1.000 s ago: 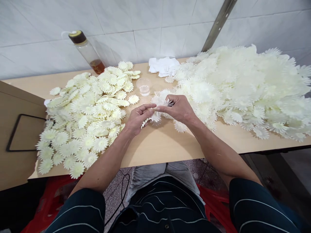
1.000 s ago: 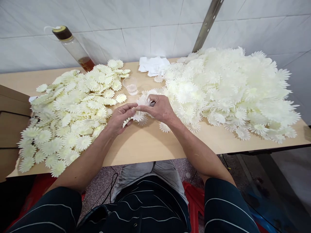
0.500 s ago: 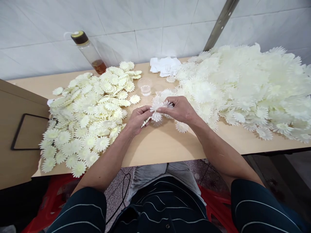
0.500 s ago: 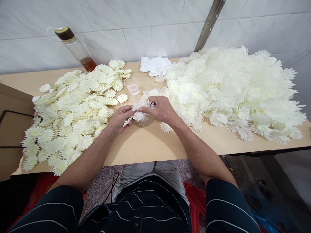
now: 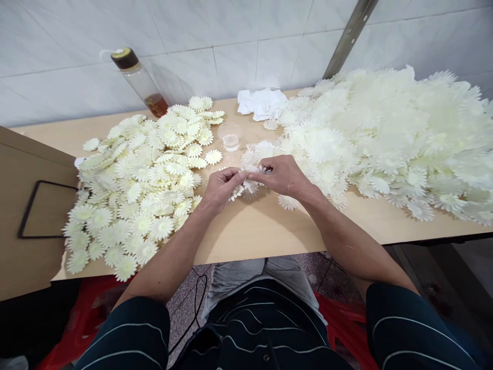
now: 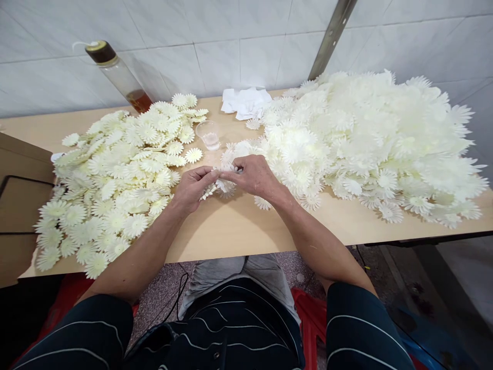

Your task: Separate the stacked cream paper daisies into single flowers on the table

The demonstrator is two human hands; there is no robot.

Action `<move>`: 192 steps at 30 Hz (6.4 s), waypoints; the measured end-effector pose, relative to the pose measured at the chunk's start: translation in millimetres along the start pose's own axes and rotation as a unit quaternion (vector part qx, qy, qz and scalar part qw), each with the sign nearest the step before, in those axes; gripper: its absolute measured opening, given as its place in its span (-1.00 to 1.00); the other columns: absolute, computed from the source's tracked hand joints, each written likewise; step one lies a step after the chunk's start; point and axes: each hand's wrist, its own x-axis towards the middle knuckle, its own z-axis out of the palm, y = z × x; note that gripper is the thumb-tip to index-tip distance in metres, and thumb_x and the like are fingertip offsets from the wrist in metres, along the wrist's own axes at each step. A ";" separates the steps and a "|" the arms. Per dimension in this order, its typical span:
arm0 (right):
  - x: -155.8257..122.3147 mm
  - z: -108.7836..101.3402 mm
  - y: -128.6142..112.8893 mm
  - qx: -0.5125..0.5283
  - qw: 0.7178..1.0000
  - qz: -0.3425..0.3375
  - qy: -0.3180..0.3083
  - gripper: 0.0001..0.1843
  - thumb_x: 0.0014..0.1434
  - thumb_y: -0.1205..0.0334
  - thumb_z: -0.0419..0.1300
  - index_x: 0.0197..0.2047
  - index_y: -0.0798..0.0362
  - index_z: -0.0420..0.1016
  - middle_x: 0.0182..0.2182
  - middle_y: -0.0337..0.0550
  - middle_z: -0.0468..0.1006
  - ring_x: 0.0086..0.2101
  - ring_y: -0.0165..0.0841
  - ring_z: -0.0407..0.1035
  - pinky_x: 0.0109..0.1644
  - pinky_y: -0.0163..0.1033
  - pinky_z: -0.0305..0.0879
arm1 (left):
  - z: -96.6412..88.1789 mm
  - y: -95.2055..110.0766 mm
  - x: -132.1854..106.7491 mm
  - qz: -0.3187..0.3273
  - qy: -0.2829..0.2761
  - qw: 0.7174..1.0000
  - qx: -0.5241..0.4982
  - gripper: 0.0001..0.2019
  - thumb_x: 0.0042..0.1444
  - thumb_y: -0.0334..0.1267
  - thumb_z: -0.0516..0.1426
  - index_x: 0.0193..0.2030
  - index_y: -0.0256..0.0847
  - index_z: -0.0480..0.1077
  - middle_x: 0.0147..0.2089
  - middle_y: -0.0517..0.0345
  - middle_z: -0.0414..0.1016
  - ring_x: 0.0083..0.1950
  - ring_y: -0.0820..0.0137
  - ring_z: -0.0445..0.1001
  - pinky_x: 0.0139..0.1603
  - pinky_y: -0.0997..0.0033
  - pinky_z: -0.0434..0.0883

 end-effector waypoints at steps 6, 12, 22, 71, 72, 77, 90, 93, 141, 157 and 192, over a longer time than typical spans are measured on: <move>-1.7 -19.2 0.1 0.007 1.000 0.004 -0.012 -0.28 0.33 -0.23 0.38 -0.57 -0.02 0.08 -0.58 -0.35 0.04 -0.45 -0.44 -0.04 -0.34 -0.18 -0.09 | -5.1 -5.2 6.0 -0.008 0.060 0.997 -0.038 -0.42 -0.30 0.22 0.64 -0.40 -0.21 0.64 -0.45 0.22 0.55 -0.42 0.50 0.38 -0.34 0.46 0.36; -4.6 -25.7 0.5 0.157 0.985 0.034 0.068 -0.29 0.28 -0.41 0.41 -0.52 -0.03 0.30 -0.56 -0.29 0.20 -0.47 -0.40 0.11 -0.43 -0.20 0.04 | -7.3 -9.0 7.5 -0.016 0.067 0.996 -0.056 -0.44 -0.27 0.17 0.65 -0.37 -0.19 0.60 -0.43 0.23 0.56 -0.40 0.47 0.43 -0.33 0.46 0.39; -5.5 -12.1 -12.8 0.172 0.980 -0.004 -0.102 -0.12 0.20 -0.57 0.42 -0.56 -0.04 0.09 -0.56 -0.40 -0.03 -0.47 -0.47 -0.12 -0.39 -0.21 -0.20 | 0.7 -6.1 1.3 0.034 0.072 0.997 0.011 -0.46 -0.11 0.24 0.57 -0.42 -0.20 0.58 -0.45 0.21 0.53 -0.41 0.47 0.36 -0.36 0.45 0.33; 67.8 -7.3 -32.5 -0.251 0.963 -0.099 0.005 -0.70 0.48 0.17 0.35 0.21 0.02 0.70 0.20 0.13 0.71 0.11 0.06 0.55 0.27 0.16 0.42 | -6.6 -14.1 12.0 0.007 0.106 0.994 -0.002 -0.52 -0.11 -0.41 0.33 0.04 -0.15 0.55 -0.15 0.14 0.60 -0.18 0.36 0.58 -0.10 0.35 0.58; 78.9 1.2 -34.3 -0.268 0.959 -0.093 -0.014 -0.69 0.48 0.17 0.36 0.22 0.05 0.69 0.21 0.17 0.70 0.12 0.09 0.54 0.26 0.17 0.43 | -7.8 -16.4 13.0 0.019 0.116 0.993 0.018 -0.52 -0.07 -0.41 0.33 0.07 -0.15 0.55 -0.18 0.15 0.59 -0.19 0.36 0.57 -0.11 0.36 0.57; 125.1 27.5 -40.2 -0.321 0.944 -0.033 -0.071 -0.76 0.40 0.26 0.45 0.08 0.15 0.73 0.06 0.32 0.70 0.04 0.16 0.57 0.14 0.18 0.48 | -8.2 -18.7 11.3 0.041 0.128 0.989 0.060 -0.62 0.05 -0.42 0.32 0.04 -0.18 0.59 -0.39 0.25 0.51 -0.39 0.40 0.47 -0.29 0.41 0.45; 143.9 48.4 -40.4 -0.350 0.929 0.023 -0.114 -0.85 0.41 0.32 0.38 -0.03 0.24 0.71 -0.05 0.33 0.73 -0.01 0.13 0.63 0.05 0.06 0.51 | -13.8 -24.2 14.9 0.058 0.147 0.978 0.135 -0.77 0.14 -0.43 0.28 -0.07 -0.16 0.64 -0.14 0.12 0.75 -0.27 0.37 0.63 -0.17 0.37 0.58; 140.2 40.3 -46.6 -0.337 0.934 -0.001 -0.117 -0.88 0.45 0.30 0.34 -0.13 0.16 0.69 -0.13 0.24 0.73 -0.06 0.07 0.61 0.06 0.06 0.49 | -13.6 -23.1 16.7 0.049 0.159 0.978 0.124 -0.79 0.14 -0.43 0.28 -0.09 -0.17 0.65 -0.21 0.13 0.73 -0.34 0.38 0.59 -0.28 0.39 0.59; 13.4 -65.7 22.1 0.266 0.947 0.064 0.171 -0.34 0.20 -0.32 0.56 -0.41 -0.11 0.25 -0.49 -0.35 0.21 -0.51 -0.45 0.10 -0.53 -0.25 0.14 | 2.8 -11.9 6.4 0.131 0.124 0.980 0.087 -0.53 0.26 0.24 0.39 -0.25 -0.18 0.58 -0.49 0.24 0.53 -0.62 0.56 0.40 -0.67 0.59 0.20; 14.8 -66.9 39.1 0.234 0.945 0.039 0.223 -0.40 0.17 -0.31 0.55 -0.48 -0.18 0.30 -0.62 -0.27 0.20 -0.52 -0.31 0.20 -0.49 -0.11 0.13 | -1.8 -16.2 15.0 0.103 0.144 0.979 0.104 -0.62 0.39 0.10 0.36 -0.27 -0.17 0.56 -0.51 0.27 0.49 -0.63 0.56 0.36 -0.66 0.50 0.17; 5.1 -111.1 66.1 0.233 0.917 0.086 0.311 -0.42 0.14 -0.30 0.51 -0.47 -0.21 0.25 -0.57 -0.23 0.29 -0.44 -0.22 0.24 -0.40 -0.07 0.15 | -4.4 -17.9 16.6 0.104 0.131 0.979 0.121 -0.56 0.26 0.21 0.38 -0.25 -0.17 0.55 -0.50 0.27 0.48 -0.64 0.57 0.36 -0.69 0.58 0.14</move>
